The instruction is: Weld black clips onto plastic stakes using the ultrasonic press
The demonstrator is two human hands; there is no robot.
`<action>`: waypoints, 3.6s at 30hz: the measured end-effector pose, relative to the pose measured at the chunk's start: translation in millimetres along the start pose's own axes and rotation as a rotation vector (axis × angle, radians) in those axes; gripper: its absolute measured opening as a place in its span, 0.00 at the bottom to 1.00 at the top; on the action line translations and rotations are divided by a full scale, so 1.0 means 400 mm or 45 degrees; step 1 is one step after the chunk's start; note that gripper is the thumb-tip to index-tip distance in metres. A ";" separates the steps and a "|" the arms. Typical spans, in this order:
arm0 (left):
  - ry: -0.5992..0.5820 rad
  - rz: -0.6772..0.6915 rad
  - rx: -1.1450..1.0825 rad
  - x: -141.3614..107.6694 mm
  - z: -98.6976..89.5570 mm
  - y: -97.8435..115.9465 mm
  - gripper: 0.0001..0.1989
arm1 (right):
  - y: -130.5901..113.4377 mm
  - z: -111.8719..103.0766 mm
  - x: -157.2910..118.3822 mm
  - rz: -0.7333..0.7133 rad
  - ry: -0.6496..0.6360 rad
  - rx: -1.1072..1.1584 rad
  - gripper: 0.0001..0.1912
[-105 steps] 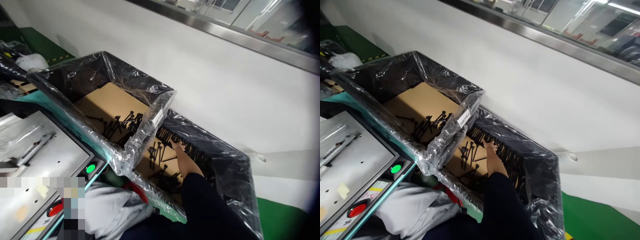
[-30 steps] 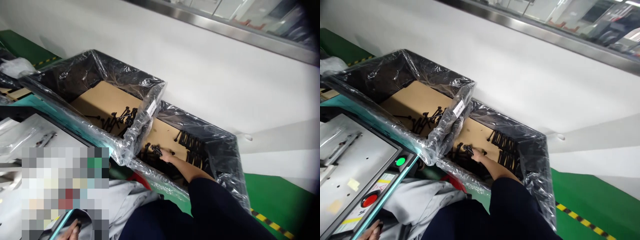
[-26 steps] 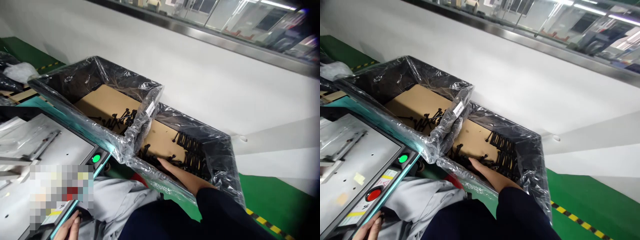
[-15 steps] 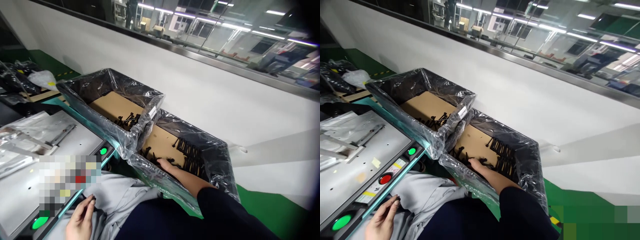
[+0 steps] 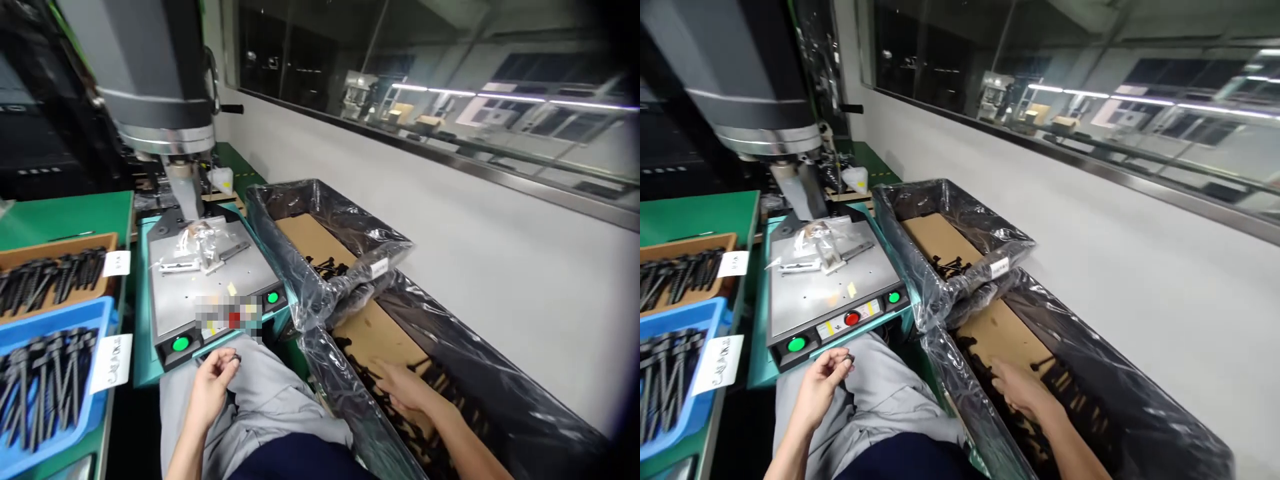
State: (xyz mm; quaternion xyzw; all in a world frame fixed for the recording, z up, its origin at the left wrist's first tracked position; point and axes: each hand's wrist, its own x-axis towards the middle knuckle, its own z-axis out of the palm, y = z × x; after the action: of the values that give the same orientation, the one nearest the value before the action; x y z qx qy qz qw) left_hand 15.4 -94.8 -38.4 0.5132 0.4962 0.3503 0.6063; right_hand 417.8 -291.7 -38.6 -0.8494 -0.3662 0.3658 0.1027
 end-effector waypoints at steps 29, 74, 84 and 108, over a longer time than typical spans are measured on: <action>0.447 0.209 -0.322 -0.090 -0.097 0.054 0.16 | -0.727 0.291 0.027 -1.688 -0.414 0.096 0.13; 0.228 -0.285 -0.636 -0.021 -0.056 0.048 0.17 | -0.658 0.293 0.090 -0.734 -1.185 0.640 0.10; 0.148 -0.061 -0.584 -0.018 -0.062 0.049 0.16 | -0.645 0.340 0.082 -0.953 -1.061 0.656 0.15; 0.375 0.424 -0.044 0.097 0.012 0.136 0.10 | -0.769 0.283 0.141 -1.109 -0.845 1.102 0.20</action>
State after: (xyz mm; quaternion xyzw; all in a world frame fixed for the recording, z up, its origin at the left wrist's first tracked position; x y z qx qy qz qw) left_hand 34.7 -47.5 5.1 0.5208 0.4818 0.5252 0.4698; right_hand 197.0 -44.3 -13.9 -0.3512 -0.5067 0.6446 0.4521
